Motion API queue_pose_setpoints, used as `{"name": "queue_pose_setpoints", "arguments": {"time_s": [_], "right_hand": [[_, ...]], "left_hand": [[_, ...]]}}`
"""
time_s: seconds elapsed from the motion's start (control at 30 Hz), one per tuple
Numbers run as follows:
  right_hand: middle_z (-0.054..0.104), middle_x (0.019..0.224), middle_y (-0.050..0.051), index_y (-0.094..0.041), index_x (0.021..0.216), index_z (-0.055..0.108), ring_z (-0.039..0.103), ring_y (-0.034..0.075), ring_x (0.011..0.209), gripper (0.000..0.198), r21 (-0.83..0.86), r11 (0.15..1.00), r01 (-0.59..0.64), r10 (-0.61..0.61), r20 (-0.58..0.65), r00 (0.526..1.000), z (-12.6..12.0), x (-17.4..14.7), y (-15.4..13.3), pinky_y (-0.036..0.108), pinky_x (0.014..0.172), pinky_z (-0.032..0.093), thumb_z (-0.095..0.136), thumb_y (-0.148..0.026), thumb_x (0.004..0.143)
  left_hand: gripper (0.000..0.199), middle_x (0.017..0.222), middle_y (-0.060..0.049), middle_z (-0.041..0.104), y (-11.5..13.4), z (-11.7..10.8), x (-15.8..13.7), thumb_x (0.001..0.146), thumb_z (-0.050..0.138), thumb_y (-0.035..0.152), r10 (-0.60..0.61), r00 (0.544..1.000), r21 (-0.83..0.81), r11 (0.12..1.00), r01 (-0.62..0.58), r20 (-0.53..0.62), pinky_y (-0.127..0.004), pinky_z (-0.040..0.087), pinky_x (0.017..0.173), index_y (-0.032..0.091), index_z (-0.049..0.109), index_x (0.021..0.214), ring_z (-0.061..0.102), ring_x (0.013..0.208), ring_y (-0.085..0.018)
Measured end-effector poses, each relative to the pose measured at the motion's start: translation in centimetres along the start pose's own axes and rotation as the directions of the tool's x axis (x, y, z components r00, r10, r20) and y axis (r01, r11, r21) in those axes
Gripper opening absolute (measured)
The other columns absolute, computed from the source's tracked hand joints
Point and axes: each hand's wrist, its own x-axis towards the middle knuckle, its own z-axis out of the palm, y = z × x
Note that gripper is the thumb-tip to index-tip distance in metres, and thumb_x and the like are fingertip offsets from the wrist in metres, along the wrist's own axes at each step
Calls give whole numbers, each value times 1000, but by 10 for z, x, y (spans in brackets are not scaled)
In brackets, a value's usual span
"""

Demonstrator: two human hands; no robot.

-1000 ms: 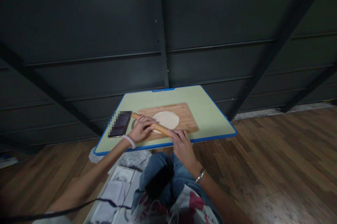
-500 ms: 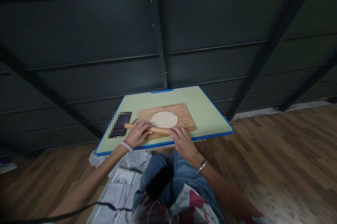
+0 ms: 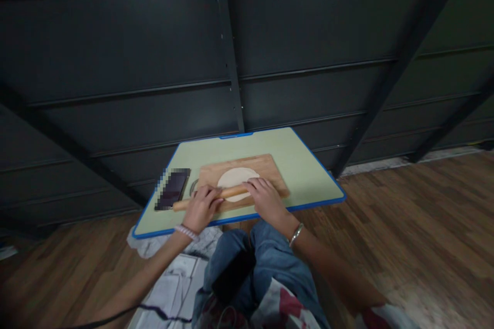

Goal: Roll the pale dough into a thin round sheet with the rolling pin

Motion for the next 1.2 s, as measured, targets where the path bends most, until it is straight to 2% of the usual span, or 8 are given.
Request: {"name": "queue_pose_setpoints", "arguments": {"time_s": [0.17, 0.3, 0.43, 0.6, 0.77, 0.9, 1.03, 1.2], "right_hand": [[50, 137, 14, -9, 133, 47, 37, 22, 133, 42, 54, 995, 89, -91, 30, 995, 6, 16, -1, 46, 111, 29, 40, -16, 92], [45, 142, 12, -13, 135, 45, 33, 21, 136, 42, 83, 985, 151, -158, 97, 983, 9, 38, 5, 46, 112, 27, 36, -25, 96], [47, 142, 11, -12, 134, 47, 34, 19, 136, 42, 73, 977, 200, -210, 154, 966, 11, 62, 11, 41, 113, 26, 37, -30, 97], [49, 140, 10, -11, 133, 49, 36, 17, 135, 43, 46, 977, 206, -211, 168, 963, 24, 88, 15, 36, 113, 27, 32, -32, 99], [54, 135, 10, -11, 131, 52, 41, 19, 131, 44, -11, 966, 260, -253, 193, 948, 47, 122, 16, 41, 111, 26, 27, -31, 100], [55, 135, 5, -18, 128, 55, 42, 20, 131, 43, -7, 985, 171, -164, 247, 955, 60, 145, 13, 44, 111, 26, 27, -34, 100], [51, 138, 6, -16, 132, 51, 38, 20, 134, 45, 3, 987, 159, -155, 247, 957, 58, 144, 11, 46, 112, 23, 27, -33, 99], [47, 141, 11, -10, 137, 45, 35, 20, 136, 46, 17, 968, 251, -249, 206, 946, 43, 118, 14, 42, 113, 21, 29, -25, 97]], "left_hand": [[46, 127, -13, 57, 23, 4, -19, 93, 32, 16, -87, 995, 85, 992, 90, -45, -41, 43, 89, 20, 42, 138, 55, 111, -25], [48, 138, -17, 49, 25, 6, -11, 94, 31, 22, -123, 992, 86, 988, 125, -23, -43, 37, 102, 12, 38, 140, 45, 127, -27], [51, 137, -22, 48, 18, 6, 1, 93, 33, 27, -198, 980, 124, 973, 197, 0, -46, 31, 107, 2, 41, 137, 43, 130, -31], [54, 135, -22, 50, 5, 5, 12, 94, 31, 34, -209, 978, 152, 967, 206, 0, -49, 19, 114, 0, 46, 134, 41, 132, -31], [56, 136, -20, 50, -17, 7, 25, 96, 22, 34, -278, 958, 180, 948, 262, 72, -52, 21, 113, 1, 45, 134, 43, 131, -28], [55, 145, -15, 39, -30, 11, 33, 97, 18, 32, -373, 918, 188, 919, 346, 135, -53, 23, 112, 5, 37, 140, 34, 137, -24], [56, 144, -20, 39, -24, 15, 27, 97, 22, 34, -396, 917, 231, 899, 373, 58, -51, 23, 112, 1, 38, 139, 34, 136, -27], [63, 134, -33, 45, 9, 15, 6, 95, 33, 36, -362, 930, 288, 885, 365, -66, -45, 34, 108, -14, 38, 133, 44, 128, -34]]}}
